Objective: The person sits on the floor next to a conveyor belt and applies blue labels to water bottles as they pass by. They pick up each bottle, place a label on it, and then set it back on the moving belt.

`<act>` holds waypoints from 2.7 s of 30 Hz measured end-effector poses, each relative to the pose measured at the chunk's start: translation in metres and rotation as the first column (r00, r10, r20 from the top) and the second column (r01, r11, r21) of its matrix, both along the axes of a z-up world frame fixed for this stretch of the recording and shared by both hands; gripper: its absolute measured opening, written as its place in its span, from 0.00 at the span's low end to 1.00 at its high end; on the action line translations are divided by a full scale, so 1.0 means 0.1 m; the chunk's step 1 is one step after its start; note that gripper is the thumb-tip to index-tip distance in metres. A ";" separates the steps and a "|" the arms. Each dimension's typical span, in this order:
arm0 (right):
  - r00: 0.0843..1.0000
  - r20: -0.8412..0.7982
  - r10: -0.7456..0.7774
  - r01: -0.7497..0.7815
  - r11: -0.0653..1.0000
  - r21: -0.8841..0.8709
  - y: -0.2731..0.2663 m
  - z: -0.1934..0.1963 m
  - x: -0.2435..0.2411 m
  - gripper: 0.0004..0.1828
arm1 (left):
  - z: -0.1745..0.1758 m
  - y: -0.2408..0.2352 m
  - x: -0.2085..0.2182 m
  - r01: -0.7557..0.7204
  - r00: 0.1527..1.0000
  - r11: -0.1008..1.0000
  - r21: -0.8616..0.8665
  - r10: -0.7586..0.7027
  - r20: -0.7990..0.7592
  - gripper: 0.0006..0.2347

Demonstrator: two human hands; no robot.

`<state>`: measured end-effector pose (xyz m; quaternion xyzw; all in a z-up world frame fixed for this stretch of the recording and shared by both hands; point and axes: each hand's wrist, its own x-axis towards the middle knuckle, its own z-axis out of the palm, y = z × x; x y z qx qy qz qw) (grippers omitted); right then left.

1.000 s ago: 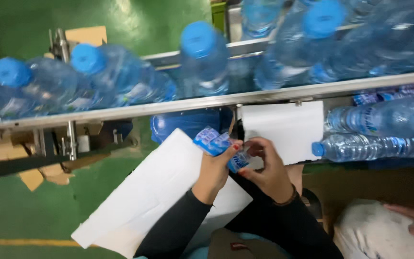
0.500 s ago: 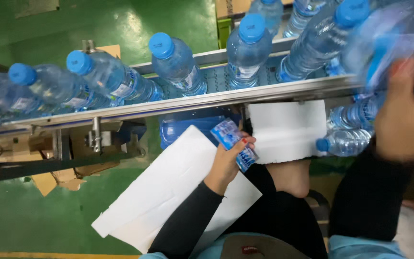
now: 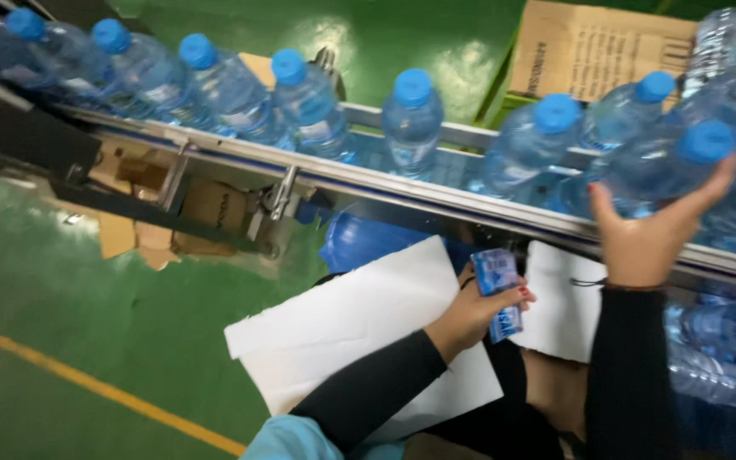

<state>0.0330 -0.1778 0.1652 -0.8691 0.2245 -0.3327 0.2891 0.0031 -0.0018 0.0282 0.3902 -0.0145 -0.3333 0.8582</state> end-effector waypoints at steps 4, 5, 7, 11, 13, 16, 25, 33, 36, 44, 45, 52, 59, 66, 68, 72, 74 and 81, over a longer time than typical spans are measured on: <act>0.960 0.242 0.141 -0.179 0.973 0.143 0.18 -0.03 -0.29 0.62 | -0.18 -0.06 -0.01 0.015 0.983 0.999 -0.029 -0.020 -0.184 0.12; 0.913 0.355 0.203 -0.268 0.952 0.146 0.24 -0.04 -0.39 0.54 | -0.21 -0.06 -0.02 -0.029 0.975 0.996 -0.079 0.011 -0.221 0.15; 0.915 0.357 0.187 -0.238 0.966 0.104 0.30 -0.58 -0.62 0.53 | -0.09 -0.09 -0.05 -0.035 0.983 0.998 0.048 0.043 -0.177 0.14; 0.978 0.049 0.201 -0.199 0.849 0.490 0.56 -1.43 -1.12 0.43 | -0.29 -0.10 0.03 0.008 0.997 0.912 0.409 0.022 -0.070 0.15; 0.984 -0.054 0.172 -0.119 0.847 0.518 0.75 -1.25 -1.17 0.30 | -0.21 -0.08 0.01 -0.019 0.994 0.917 0.399 0.058 -0.087 0.15; 0.984 -0.143 0.103 -0.012 0.848 0.530 0.84 -1.14 -1.23 0.14 | -0.24 -0.11 -0.04 -0.051 0.986 0.947 0.317 0.098 -0.134 0.13; 0.933 -0.331 -0.138 0.216 0.954 0.209 -0.31 -0.40 -1.09 0.07 | -0.06 -0.01 0.02 0.045 0.967 0.999 0.025 -0.038 -0.252 0.11; 0.925 -0.324 0.200 -0.211 0.977 0.000 0.39 0.76 -0.38 0.09 | -0.17 0.01 0.05 0.030 0.985 0.998 0.059 -0.019 -0.170 0.08; 0.412 -0.480 0.774 -0.593 0.628 0.503 0.63 0.73 -0.55 0.14 | -0.05 0.01 0.13 0.046 0.986 0.997 0.068 -0.034 -0.165 0.09; 0.929 0.288 0.231 -0.152 0.950 -0.273 0.18 0.83 0.37 0.12 | -0.10 -0.11 0.08 -0.047 0.932 0.998 0.034 0.056 -0.357 0.09; 0.928 0.293 0.231 -0.148 0.949 -0.277 0.30 0.74 0.50 0.12 | 0.10 -0.07 0.07 -0.046 0.935 0.998 0.030 0.054 -0.352 0.09; 0.958 0.170 0.231 -0.236 0.972 0.010 1.05 0.25 0.78 0.54 | -0.04 -0.07 0.10 0.107 0.962 0.663 0.741 -0.258 0.092 0.22; 0.888 0.313 0.336 -0.412 0.884 0.219 1.33 0.16 0.19 0.61 | 0.14 -0.21 0.10 -0.040 0.999 0.814 0.580 0.023 0.037 0.22; 0.998 -0.010 0.063 -0.060 0.986 0.155 0.83 -0.93 -1.04 0.38 | -0.37 -0.10 0.05 -0.101 0.954 0.990 0.101 0.125 -0.273 0.09; 0.984 -0.089 0.156 -0.077 0.811 0.580 0.68 -1.18 -1.24 0.06 | -0.37 -0.07 0.03 -0.052 0.973 0.998 -0.031 0.044 -0.227 0.09; 0.974 -0.161 0.158 -0.014 0.756 0.654 0.56 -1.17 -1.37 0.05 | -0.32 -0.01 -0.01 0.002 0.986 1.000 0.019 0.001 -0.167 0.08; 0.973 -0.044 0.226 -0.101 0.594 0.798 0.33 -1.21 -1.38 0.05 | -0.13 0.09 0.03 0.191 0.966 0.975 -0.116 -0.207 -0.153 0.21; 0.960 -0.141 -0.242 0.251 0.967 0.049 -0.97 0.34 -1.58 0.03 | 0.02 0.11 0.03 0.240 0.968 0.970 0.038 -0.236 -0.089 0.13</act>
